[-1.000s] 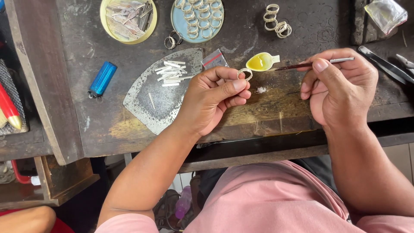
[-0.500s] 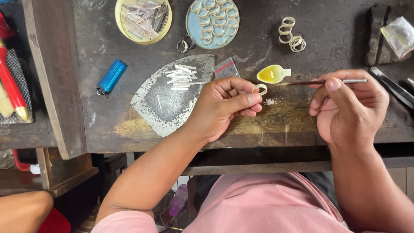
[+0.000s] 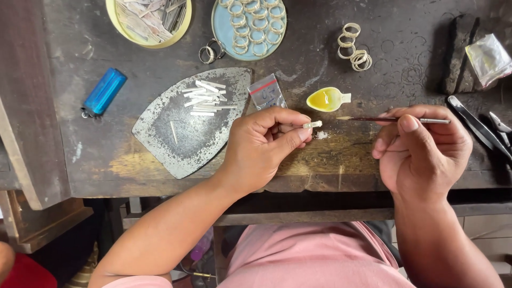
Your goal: The person uses a small brush to apply a yellow liquid from a container onto a small ring held in the left hand. The person repeatedly dips the brush into the liquid and coats the ring's surface. The ring is rotated to cover different areas, and the process continues throughout the clip.
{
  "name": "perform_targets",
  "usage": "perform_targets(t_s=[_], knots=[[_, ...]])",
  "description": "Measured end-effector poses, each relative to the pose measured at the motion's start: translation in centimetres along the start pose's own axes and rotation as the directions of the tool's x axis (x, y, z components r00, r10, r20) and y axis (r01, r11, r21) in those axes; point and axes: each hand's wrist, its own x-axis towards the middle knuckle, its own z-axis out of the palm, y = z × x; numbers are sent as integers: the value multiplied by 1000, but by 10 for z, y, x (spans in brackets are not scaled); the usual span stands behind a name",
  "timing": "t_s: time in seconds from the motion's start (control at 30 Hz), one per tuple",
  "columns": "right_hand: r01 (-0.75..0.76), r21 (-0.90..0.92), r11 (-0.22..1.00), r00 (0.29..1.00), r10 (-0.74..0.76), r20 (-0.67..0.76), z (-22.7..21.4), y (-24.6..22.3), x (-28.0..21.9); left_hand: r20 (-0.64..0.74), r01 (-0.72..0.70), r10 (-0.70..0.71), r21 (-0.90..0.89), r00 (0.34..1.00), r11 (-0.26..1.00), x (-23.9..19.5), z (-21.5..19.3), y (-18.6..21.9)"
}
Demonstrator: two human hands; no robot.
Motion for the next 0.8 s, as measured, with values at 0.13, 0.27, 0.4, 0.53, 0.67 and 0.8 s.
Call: perform_targets(t_s=[0.13,0.27,0.4,0.53,0.67,0.8], knots=[[9,-41,999,1000,-8,23,-1,1,0,-23,-11,13,60,1000,998,0,1,1],[73,-21,997,991,-70,114,-2,-4,3,-30,-50,53,88,998,995,1,2,2],[224,-109,968,947,-190,259,-8,-26,11,-46,-99,101,44,994,994,0,5,-6],[238,-300,924,926,-123,357,-17,-52,27,-57,-93,96,58,994,994,-2,7,-3],[409,-410,815,850,-177,497,12,-61,27,-74,-108,132,266,988,958,-1,7,1],[307,-239,921,900,-200,388,1,-16,25,-103,-102,152,381,983,919,0,2,5]])
